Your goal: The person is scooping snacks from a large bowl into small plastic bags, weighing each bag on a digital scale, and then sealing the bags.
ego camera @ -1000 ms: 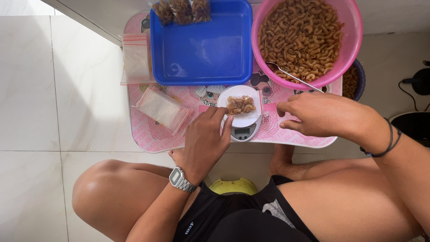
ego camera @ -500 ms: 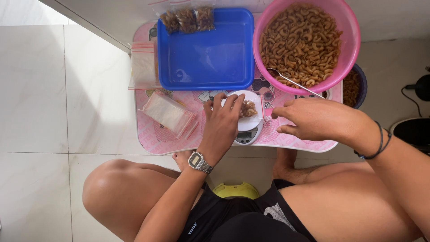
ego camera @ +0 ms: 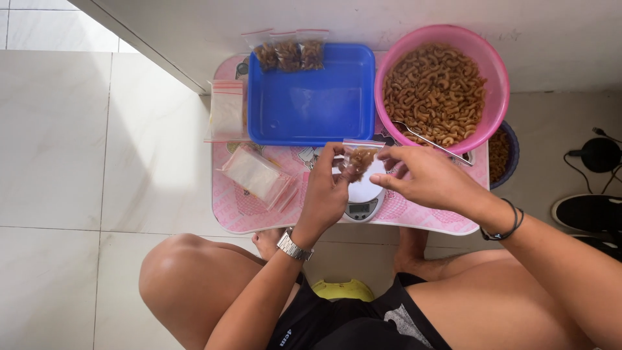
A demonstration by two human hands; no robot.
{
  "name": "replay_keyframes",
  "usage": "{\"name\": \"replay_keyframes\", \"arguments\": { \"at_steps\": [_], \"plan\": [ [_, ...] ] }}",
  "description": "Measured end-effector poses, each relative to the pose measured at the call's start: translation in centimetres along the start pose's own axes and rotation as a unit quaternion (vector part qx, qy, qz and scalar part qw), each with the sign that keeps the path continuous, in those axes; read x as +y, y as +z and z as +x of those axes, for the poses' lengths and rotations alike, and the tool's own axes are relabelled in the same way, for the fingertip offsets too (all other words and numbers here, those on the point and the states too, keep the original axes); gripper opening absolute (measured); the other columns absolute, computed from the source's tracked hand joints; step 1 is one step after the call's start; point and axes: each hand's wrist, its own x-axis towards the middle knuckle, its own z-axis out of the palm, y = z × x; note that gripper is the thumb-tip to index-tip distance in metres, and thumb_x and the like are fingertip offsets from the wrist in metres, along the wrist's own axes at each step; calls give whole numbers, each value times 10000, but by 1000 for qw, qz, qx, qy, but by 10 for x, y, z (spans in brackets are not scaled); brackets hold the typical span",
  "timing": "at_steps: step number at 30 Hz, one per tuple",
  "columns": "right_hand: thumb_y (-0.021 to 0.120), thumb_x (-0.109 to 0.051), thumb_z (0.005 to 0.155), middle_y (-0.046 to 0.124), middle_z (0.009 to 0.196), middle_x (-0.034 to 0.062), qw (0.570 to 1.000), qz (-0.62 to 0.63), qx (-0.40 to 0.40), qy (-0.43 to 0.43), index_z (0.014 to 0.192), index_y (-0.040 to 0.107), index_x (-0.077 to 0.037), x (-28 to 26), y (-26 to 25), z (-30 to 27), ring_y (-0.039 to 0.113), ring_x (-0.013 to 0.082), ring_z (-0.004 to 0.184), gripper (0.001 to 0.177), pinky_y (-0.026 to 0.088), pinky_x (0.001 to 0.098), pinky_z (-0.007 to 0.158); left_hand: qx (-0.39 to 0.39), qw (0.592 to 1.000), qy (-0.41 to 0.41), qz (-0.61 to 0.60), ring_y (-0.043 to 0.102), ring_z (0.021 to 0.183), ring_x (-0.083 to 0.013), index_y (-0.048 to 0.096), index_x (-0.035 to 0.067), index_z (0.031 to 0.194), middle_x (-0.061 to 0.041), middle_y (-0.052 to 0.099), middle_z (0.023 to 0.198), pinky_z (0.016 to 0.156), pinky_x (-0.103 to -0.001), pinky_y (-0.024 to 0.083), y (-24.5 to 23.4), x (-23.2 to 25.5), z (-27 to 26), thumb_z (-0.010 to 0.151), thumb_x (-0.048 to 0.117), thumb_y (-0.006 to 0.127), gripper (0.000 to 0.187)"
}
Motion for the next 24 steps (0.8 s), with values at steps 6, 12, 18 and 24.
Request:
{"name": "replay_keyframes", "arguments": {
  "at_steps": [6, 12, 18, 24],
  "plan": [
    [776, -216, 852, 787, 929, 97, 983, 162, 78, -43, 1018, 762, -99, -16, 24, 13, 774, 229, 915, 204, 629, 360, 756, -6, 996, -57, -62, 673, 1004, -221, 544, 121, 1204, -108, 691, 1009, 878, -407, 599, -16, 29, -13, 1017, 107, 596, 194],
    [828, -170, 810, 751, 811, 120, 977, 175, 97, -72, 958, 787, -70, -27, 32, 18, 713, 202, 788, 183, 616, 328, 707, 24, 996, -79, -30, 684, 1065, -243, 610, 86, 1202, -114, 714, 1048, 928, -433, 543, -33, 38, -20, 984, 245, 683, 280],
    [821, -78, 761, 766, 821, 98, 972, 171, 104, -122, 954, 773, -51, -43, 38, 26, 729, 195, 698, 201, 602, 288, 611, 97, 994, -54, 9, 690, 960, -163, 711, 165, 1131, -42, 758, 971, 847, -322, 542, -44, 34, -19, 952, 254, 749, 204],
    [785, -34, 823, 742, 845, 144, 958, 176, 172, -146, 972, 717, 7, -16, 38, 103, 701, 209, 616, 169, 573, 313, 511, 151, 987, -39, 43, 472, 1344, -402, 454, 87, 1468, -202, 516, 1447, 1092, -511, 406, -46, 72, -29, 941, 195, 672, 580]
  ]
}}
